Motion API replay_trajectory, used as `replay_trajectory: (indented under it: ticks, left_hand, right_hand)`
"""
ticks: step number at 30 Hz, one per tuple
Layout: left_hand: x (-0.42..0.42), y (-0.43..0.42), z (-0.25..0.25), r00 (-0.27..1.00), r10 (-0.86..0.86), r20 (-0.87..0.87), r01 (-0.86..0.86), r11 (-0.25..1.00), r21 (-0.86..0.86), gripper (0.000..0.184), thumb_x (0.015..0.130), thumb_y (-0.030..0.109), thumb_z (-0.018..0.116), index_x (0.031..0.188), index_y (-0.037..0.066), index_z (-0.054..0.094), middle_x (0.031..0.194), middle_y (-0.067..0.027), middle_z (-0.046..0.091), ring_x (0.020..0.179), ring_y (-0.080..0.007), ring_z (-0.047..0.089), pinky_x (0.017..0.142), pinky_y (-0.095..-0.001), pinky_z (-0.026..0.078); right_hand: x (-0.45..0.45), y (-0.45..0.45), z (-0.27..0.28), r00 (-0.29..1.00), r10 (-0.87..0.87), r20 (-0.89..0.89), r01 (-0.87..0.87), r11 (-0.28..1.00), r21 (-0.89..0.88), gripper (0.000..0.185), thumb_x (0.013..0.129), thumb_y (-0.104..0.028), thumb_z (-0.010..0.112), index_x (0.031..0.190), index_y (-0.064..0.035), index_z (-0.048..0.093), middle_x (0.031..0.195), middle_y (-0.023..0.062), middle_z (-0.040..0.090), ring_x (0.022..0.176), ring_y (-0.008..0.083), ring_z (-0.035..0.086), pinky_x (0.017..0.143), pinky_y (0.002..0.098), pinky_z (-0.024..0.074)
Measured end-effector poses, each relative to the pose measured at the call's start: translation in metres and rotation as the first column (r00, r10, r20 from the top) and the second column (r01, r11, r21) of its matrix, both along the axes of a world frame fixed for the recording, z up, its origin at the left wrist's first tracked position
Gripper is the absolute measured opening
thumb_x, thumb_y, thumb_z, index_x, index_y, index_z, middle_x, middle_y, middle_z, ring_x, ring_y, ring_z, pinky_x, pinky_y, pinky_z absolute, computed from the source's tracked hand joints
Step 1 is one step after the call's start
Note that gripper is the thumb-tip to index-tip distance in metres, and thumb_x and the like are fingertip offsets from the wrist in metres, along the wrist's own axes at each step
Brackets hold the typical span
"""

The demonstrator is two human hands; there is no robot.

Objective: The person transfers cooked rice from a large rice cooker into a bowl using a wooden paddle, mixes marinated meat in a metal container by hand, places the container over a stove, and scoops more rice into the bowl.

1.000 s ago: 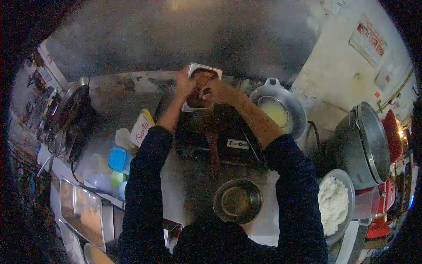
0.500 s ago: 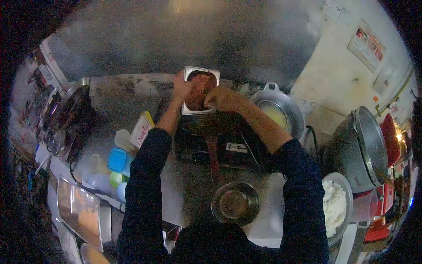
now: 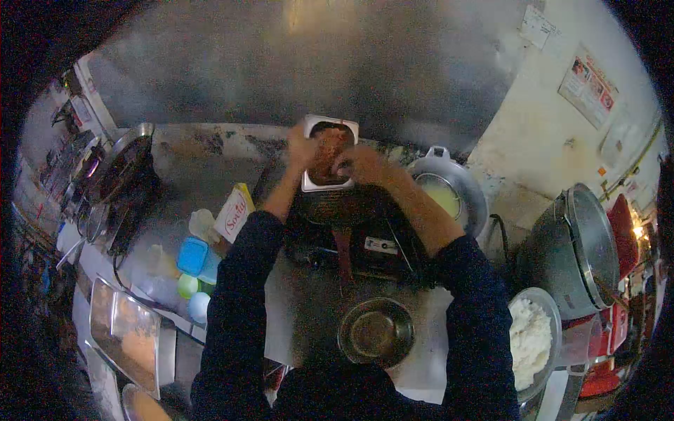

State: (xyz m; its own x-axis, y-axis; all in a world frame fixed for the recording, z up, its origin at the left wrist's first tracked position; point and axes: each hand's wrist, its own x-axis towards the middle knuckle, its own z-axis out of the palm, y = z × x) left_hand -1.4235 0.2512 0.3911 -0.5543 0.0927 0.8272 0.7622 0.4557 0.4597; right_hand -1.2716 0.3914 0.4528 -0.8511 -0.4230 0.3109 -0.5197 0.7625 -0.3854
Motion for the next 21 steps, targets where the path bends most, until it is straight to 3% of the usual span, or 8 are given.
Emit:
replay_trajectory:
  ticks: [2, 4, 5, 7, 11, 13, 16, 21]
  left_hand:
    - [0.016, -0.010, 0.009, 0.998, -0.065, 0.014, 0.063, 0.987, 0.146, 0.025, 0.067, 0.002, 0.055, 0.092, -0.001, 0.054, 0.083, -0.0158, 0.059, 0.071, -0.0292, 0.058, 0.064, -0.0374, 0.047]
    - [0.038, -0.020, 0.020, 0.956, -0.199, 0.216, 0.089, 0.898, 0.432, 0.025, 0.068, 0.000, 0.052, 0.094, 0.000, 0.052, 0.082, -0.0139, 0.058, 0.068, -0.0266, 0.057, 0.060, -0.0356, 0.047]
    - [0.044, -0.024, 0.023, 0.867, -0.329, 0.374, 0.031, 0.785, 0.619, 0.025, 0.070, 0.000, 0.051, 0.095, 0.002, 0.051, 0.079, -0.0128, 0.057, 0.066, -0.0254, 0.056, 0.058, -0.0348, 0.046]
    - [0.057, -0.038, 0.029, 0.584, -0.630, 0.512, -0.217, 0.486, 0.846, 0.027, 0.073, -0.001, 0.047, 0.099, 0.005, 0.047, 0.075, -0.0105, 0.054, 0.063, -0.0229, 0.055, 0.054, -0.0330, 0.046]
    - [0.109, -0.082, 0.022, 0.442, -0.813, 0.379, -0.286, 0.273, 0.918, 0.022, 0.078, 0.002, 0.042, 0.098, 0.007, 0.048, 0.068, -0.0056, 0.052, 0.056, -0.0182, 0.051, 0.048, -0.0294, 0.043]
    - [0.137, -0.105, -0.003, 0.497, -0.822, 0.278, -0.152, 0.233, 0.961, 0.016, 0.081, 0.006, 0.044, 0.093, 0.011, 0.053, 0.064, -0.0007, 0.052, 0.055, -0.0134, 0.048, 0.045, -0.0250, 0.039]
    - [0.221, -0.136, 0.029, 0.554, -0.684, 0.475, -0.178, 0.460, 0.870, 0.023, 0.077, -0.003, 0.041, 0.092, 0.009, 0.052, 0.067, -0.0015, 0.054, 0.054, -0.0096, 0.046, 0.043, -0.0236, 0.036]
    - [0.326, -0.189, -0.005, 0.674, -0.546, 0.498, -0.234, 0.482, 0.844, 0.038, 0.066, -0.013, 0.041, 0.097, 0.006, 0.054, 0.080, -0.0016, 0.059, 0.063, -0.0093, 0.052, 0.049, -0.0218, 0.041]
  right_hand:
    - [0.011, 0.004, 0.014, 0.998, -0.055, -0.035, 0.055, 0.999, -0.001, 0.013, 0.075, -0.013, 0.061, 0.085, -0.0065, 0.064, 0.082, 0.0090, 0.063, 0.078, 0.0200, 0.060, 0.072, 0.0316, 0.0461]
    - [0.030, 0.003, 0.039, 0.984, -0.106, 0.142, 0.126, 0.982, -0.140, 0.014, 0.076, -0.013, 0.061, 0.087, -0.0062, 0.064, 0.084, 0.0076, 0.064, 0.077, 0.0175, 0.060, 0.072, 0.0292, 0.0458]
    - [0.040, 0.002, 0.054, 0.966, -0.117, 0.230, 0.165, 0.965, -0.202, 0.014, 0.077, -0.014, 0.061, 0.088, -0.0061, 0.064, 0.085, 0.0070, 0.064, 0.077, 0.0162, 0.059, 0.072, 0.0280, 0.0457]
    - [0.071, -0.003, 0.079, 0.981, -0.110, 0.161, 0.158, 0.931, -0.328, 0.013, 0.078, -0.012, 0.060, 0.089, -0.0049, 0.064, 0.087, 0.0064, 0.064, 0.077, 0.0151, 0.058, 0.071, 0.0270, 0.0453]
    - [0.118, -0.011, 0.095, 0.995, -0.088, -0.043, 0.061, 0.898, -0.435, 0.013, 0.079, -0.007, 0.057, 0.090, -0.0026, 0.063, 0.090, 0.0072, 0.063, 0.077, 0.0146, 0.057, 0.071, 0.0272, 0.0452]
    - [0.143, -0.022, 0.099, 0.996, -0.066, -0.063, 0.037, 0.923, -0.382, 0.013, 0.079, -0.005, 0.057, 0.090, -0.0021, 0.063, 0.092, 0.0083, 0.062, 0.080, 0.0149, 0.057, 0.073, 0.0274, 0.0453]
    - [0.177, -0.048, 0.096, 0.998, -0.029, 0.049, 0.048, 0.890, -0.454, 0.014, 0.078, -0.007, 0.058, 0.090, -0.0044, 0.064, 0.093, 0.0082, 0.063, 0.085, 0.0179, 0.058, 0.078, 0.0285, 0.0447]
    - [0.223, -0.100, 0.056, 0.997, 0.027, 0.074, 0.009, 0.895, -0.447, 0.016, 0.075, -0.006, 0.059, 0.090, -0.0053, 0.065, 0.095, 0.0083, 0.063, 0.090, 0.0207, 0.059, 0.083, 0.0308, 0.0434]
